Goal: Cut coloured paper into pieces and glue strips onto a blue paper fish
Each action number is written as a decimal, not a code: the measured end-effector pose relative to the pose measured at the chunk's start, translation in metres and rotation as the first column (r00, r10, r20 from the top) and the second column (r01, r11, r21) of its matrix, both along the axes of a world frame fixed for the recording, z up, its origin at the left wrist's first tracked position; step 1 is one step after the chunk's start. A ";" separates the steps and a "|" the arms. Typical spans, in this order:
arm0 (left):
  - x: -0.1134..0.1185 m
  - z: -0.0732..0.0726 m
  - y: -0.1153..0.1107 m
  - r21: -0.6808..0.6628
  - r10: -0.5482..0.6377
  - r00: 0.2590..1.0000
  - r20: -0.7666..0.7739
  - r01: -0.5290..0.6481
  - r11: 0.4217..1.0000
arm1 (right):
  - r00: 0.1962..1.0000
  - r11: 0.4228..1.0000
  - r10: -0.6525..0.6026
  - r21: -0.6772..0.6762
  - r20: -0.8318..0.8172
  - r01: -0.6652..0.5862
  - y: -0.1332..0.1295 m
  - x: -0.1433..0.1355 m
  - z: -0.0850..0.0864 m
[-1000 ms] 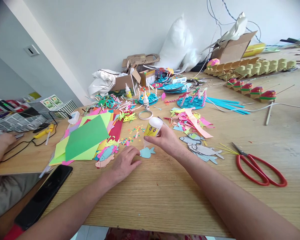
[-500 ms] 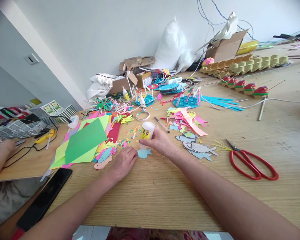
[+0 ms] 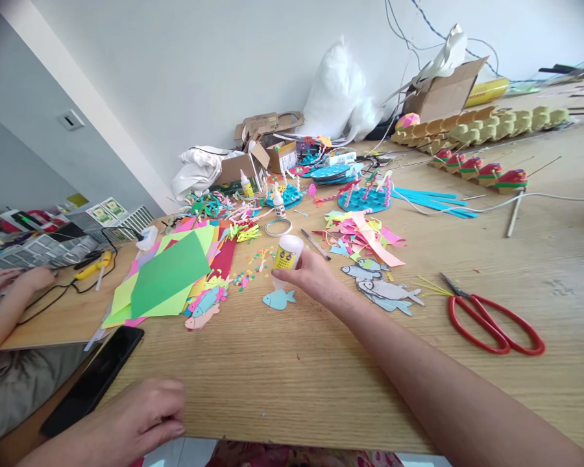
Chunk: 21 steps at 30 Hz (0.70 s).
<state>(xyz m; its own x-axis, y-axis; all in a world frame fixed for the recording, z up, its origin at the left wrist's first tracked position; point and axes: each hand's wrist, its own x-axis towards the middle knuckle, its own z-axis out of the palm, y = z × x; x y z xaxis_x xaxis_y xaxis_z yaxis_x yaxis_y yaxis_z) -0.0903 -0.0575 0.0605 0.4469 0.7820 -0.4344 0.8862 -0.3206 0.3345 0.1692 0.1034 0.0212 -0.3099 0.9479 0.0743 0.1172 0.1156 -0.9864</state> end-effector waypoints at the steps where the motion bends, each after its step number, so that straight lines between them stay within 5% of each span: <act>1: 0.002 0.001 -0.002 0.003 0.047 0.999 0.004 -0.047 0.999 | 1.000 1.000 0.005 0.002 -0.001 -0.005 0.000 -0.001 0.000; 5: 0.034 -0.009 0.027 0.238 0.190 0.976 0.108 -0.211 0.948 | 1.000 0.999 -0.001 0.043 0.006 0.001 -0.002 -0.003 0.001; 10: 0.078 -0.047 0.084 0.426 0.110 0.982 0.152 -0.166 0.889 | 0.998 0.995 -0.040 0.092 0.049 0.035 -0.004 -0.001 0.002; 14: 0.091 -0.063 0.105 0.506 0.037 0.995 0.097 -0.082 0.859 | 0.998 0.994 -0.021 0.112 0.064 0.014 -0.002 0.001 0.000; 18: 0.085 -0.054 0.095 0.418 0.007 0.997 0.082 -0.040 0.908 | 0.996 0.995 -0.021 0.101 0.085 0.013 -0.002 0.002 0.000; 21: 0.059 -0.039 0.055 0.154 -0.145 0.981 0.131 0.125 0.980 | 0.998 0.996 -0.019 0.088 0.054 0.014 -0.003 0.003 0.002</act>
<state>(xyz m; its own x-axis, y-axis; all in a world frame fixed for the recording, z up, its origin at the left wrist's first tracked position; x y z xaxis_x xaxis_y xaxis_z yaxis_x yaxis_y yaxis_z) -0.0312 -0.0027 0.0214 0.6013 0.7600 -0.2467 0.7786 -0.4880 0.3944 0.1718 0.1004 0.0237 -0.2999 0.9435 0.1407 0.1731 0.1989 -0.9646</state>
